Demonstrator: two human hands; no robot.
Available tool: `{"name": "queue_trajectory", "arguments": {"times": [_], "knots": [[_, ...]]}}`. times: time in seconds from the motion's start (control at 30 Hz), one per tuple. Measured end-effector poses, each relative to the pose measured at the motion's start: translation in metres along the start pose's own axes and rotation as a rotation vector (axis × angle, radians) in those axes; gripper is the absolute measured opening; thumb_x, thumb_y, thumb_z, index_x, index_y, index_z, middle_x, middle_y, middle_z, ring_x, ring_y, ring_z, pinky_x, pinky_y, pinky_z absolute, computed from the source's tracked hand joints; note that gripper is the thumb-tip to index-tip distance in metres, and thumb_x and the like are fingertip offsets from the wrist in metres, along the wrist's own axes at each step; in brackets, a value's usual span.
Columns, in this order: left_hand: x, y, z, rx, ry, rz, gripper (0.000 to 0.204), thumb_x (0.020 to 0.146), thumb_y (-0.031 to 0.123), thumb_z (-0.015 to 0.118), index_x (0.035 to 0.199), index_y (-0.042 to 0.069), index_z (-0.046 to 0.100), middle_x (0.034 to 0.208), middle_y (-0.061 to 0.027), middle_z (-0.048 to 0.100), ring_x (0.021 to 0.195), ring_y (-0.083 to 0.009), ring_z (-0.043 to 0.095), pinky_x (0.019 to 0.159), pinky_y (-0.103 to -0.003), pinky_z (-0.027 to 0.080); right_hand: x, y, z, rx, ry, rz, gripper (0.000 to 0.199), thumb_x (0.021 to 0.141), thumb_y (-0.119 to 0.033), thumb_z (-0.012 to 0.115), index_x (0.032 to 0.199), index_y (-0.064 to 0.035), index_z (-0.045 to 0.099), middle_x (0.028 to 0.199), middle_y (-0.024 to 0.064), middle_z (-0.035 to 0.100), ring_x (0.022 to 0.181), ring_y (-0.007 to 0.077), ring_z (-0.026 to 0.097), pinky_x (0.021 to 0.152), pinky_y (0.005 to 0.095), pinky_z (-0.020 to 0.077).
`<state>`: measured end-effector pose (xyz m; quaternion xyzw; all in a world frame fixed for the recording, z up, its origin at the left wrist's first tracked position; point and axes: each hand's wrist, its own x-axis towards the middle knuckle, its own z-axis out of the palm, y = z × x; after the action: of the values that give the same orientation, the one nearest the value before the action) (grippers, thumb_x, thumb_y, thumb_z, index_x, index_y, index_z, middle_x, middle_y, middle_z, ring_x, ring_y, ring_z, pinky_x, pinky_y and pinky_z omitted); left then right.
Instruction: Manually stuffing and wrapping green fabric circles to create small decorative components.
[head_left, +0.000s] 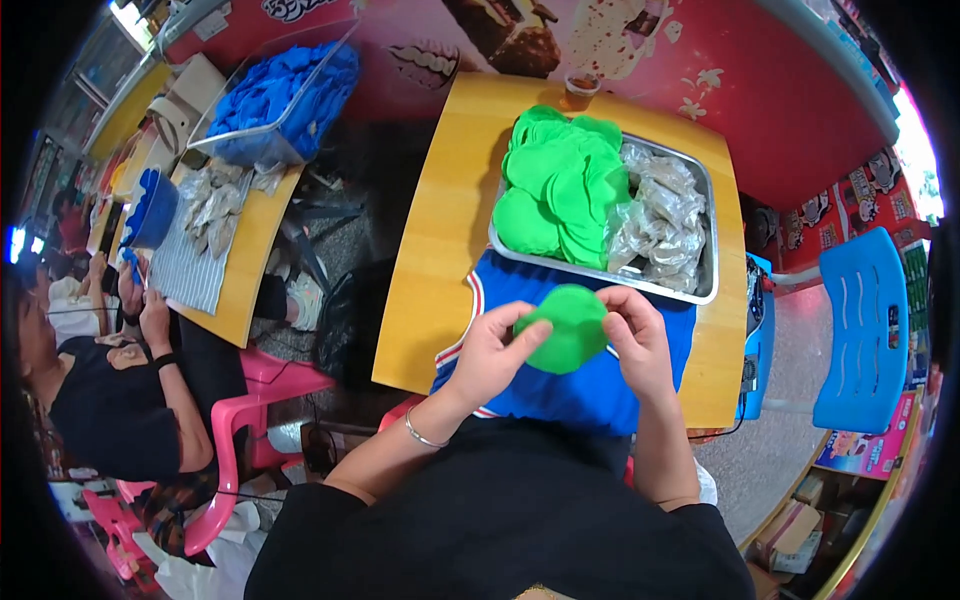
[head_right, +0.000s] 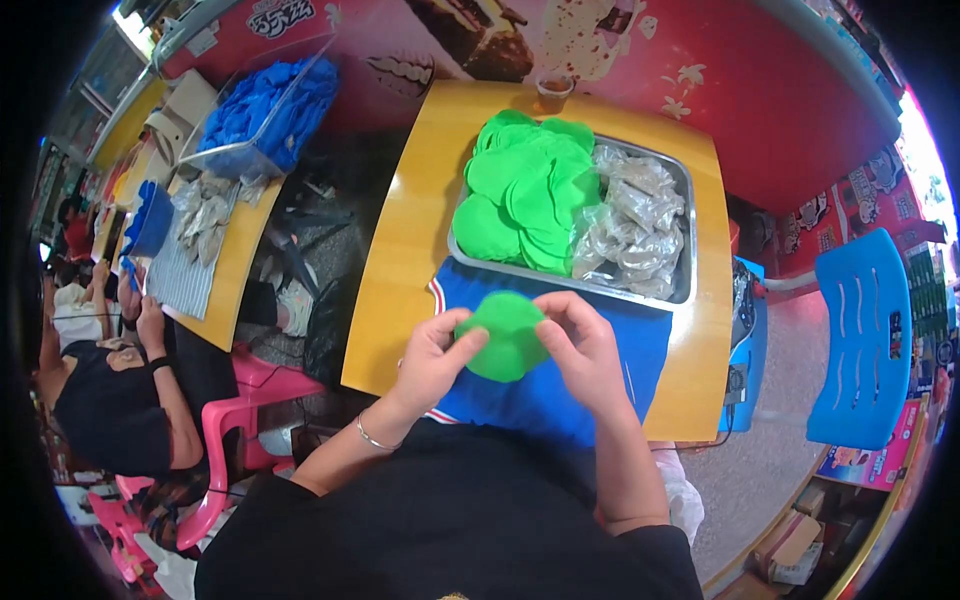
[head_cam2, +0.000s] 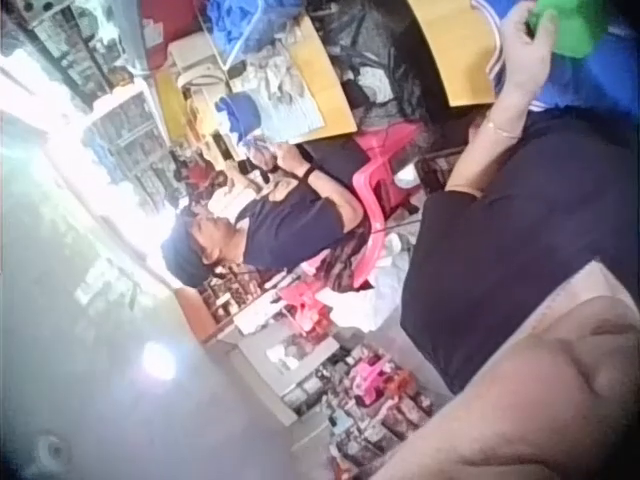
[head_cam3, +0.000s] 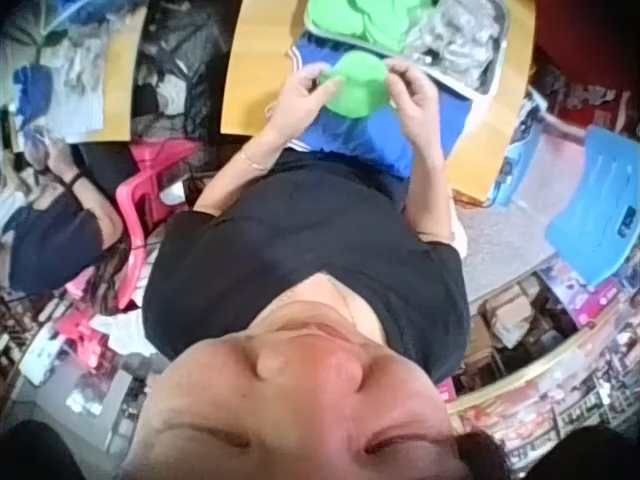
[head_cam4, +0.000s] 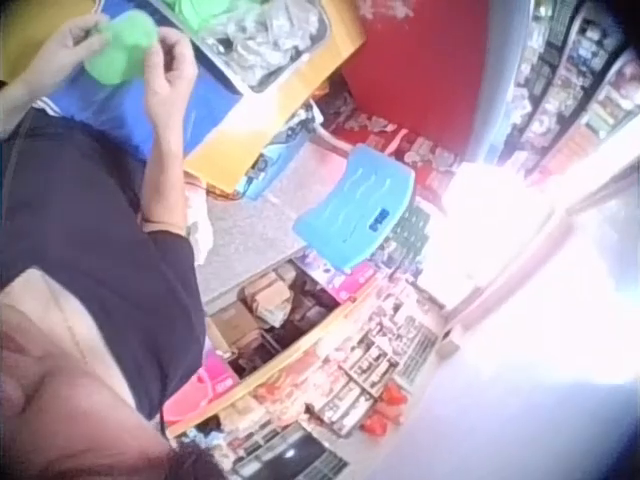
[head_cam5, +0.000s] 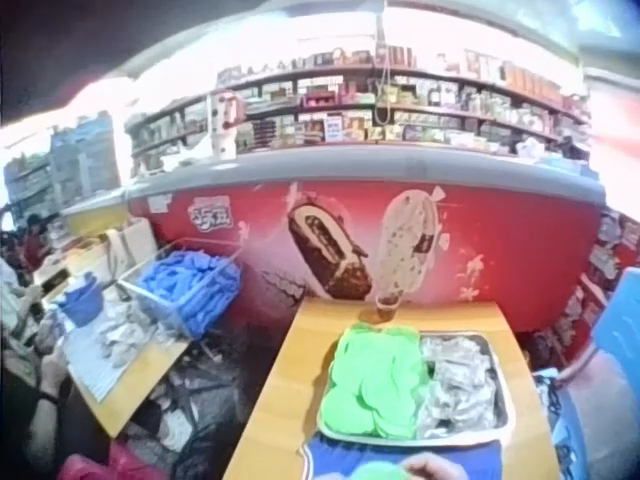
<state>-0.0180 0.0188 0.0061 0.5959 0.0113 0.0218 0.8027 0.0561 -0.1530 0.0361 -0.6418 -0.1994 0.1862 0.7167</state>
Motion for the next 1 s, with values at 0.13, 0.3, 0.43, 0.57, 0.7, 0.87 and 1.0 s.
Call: {"name": "queue_trajectory", "arguments": {"times": [0.13, 0.3, 0.43, 0.57, 0.7, 0.87, 1.0], "knots": [[0.002, -0.004, 0.003, -0.221, 0.160, -0.040, 0.018, 0.093, 0.019, 0.053, 0.092, 0.002, 0.059, 0.078, 0.0025, 0.058, 0.068, -0.0007, 0.049, 0.059, -0.017, 0.039, -0.010, 0.015, 0.013, 0.075, -0.020, 0.030, 0.018, 0.085, -0.006, 0.059, 0.101, 0.0021, 0.055, 0.089, 0.0030, 0.060, 0.081, 0.0083, 0.056, 0.075, 0.0239, 0.0458], [0.001, -0.007, 0.002, -0.220, 0.136, -0.070, 0.016, 0.092, 0.016, 0.054, 0.089, 0.001, 0.060, 0.078, 0.0026, 0.058, 0.069, -0.0012, 0.050, 0.061, -0.017, 0.040, -0.020, 0.030, 0.015, 0.144, 0.054, 0.152, 0.016, 0.085, -0.007, 0.060, 0.099, -0.0002, 0.062, 0.088, 0.0016, 0.061, 0.078, 0.0072, 0.054, 0.071, 0.0227, 0.0438], [-0.002, -0.010, 0.003, -0.201, 0.127, -0.095, 0.016, 0.091, 0.015, 0.056, 0.087, 0.000, 0.061, 0.081, 0.0018, 0.059, 0.070, -0.0015, 0.050, 0.061, -0.017, 0.040, -0.021, 0.031, 0.018, 0.261, 0.105, 0.126, 0.012, 0.086, -0.009, 0.060, 0.095, -0.0019, 0.063, 0.085, 0.0004, 0.061, 0.073, 0.0064, 0.052, 0.066, 0.0218, 0.0421], [0.000, -0.006, 0.003, -0.253, 0.141, -0.080, 0.013, 0.089, 0.013, 0.058, 0.087, 0.000, 0.061, 0.081, 0.0023, 0.057, 0.072, -0.0015, 0.049, 0.061, -0.018, 0.040, -0.024, 0.037, 0.012, 0.210, 0.042, 0.120, 0.017, 0.086, -0.005, 0.059, 0.101, 0.0017, 0.062, 0.094, 0.0031, 0.062, 0.085, 0.0083, 0.056, 0.076, 0.0237, 0.0458], [0.001, -0.009, -0.009, -0.128, 0.085, -0.034, 0.009, 0.085, 0.010, 0.061, 0.089, 0.002, 0.063, 0.077, 0.0004, 0.058, 0.070, -0.0072, 0.053, 0.060, -0.023, 0.042, -0.020, 0.035, 0.013, 0.047, 0.068, 0.026, 0.028, 0.082, -0.005, 0.063, 0.108, 0.0013, 0.057, 0.095, 0.0055, 0.063, 0.085, 0.0100, 0.057, 0.076, 0.0240, 0.0459], [0.003, 0.003, -0.017, 0.827, -0.240, 0.254, 0.014, 0.076, 0.011, 0.066, 0.088, 0.005, 0.062, 0.073, -0.0097, 0.056, 0.069, -0.0261, 0.055, 0.061, -0.034, 0.044, -0.010, 0.010, 0.007, -0.493, -0.074, 0.118, 0.040, 0.075, -0.007, 0.070, 0.111, -0.0036, 0.054, 0.077, 0.0055, 0.065, 0.066, 0.0071, 0.057, 0.062, 0.0192, 0.0449], [0.001, -0.003, -0.017, 0.809, -0.209, 0.186, 0.014, 0.078, 0.011, 0.065, 0.087, 0.003, 0.058, 0.071, -0.0078, 0.056, 0.068, -0.0213, 0.056, 0.061, -0.032, 0.045, -0.016, 0.037, 0.005, -0.363, -0.046, 0.128, 0.039, 0.076, -0.002, 0.066, 0.114, -0.0022, 0.055, 0.073, 0.0037, 0.064, 0.061, 0.0055, 0.054, 0.059, 0.0189, 0.0447]]}}
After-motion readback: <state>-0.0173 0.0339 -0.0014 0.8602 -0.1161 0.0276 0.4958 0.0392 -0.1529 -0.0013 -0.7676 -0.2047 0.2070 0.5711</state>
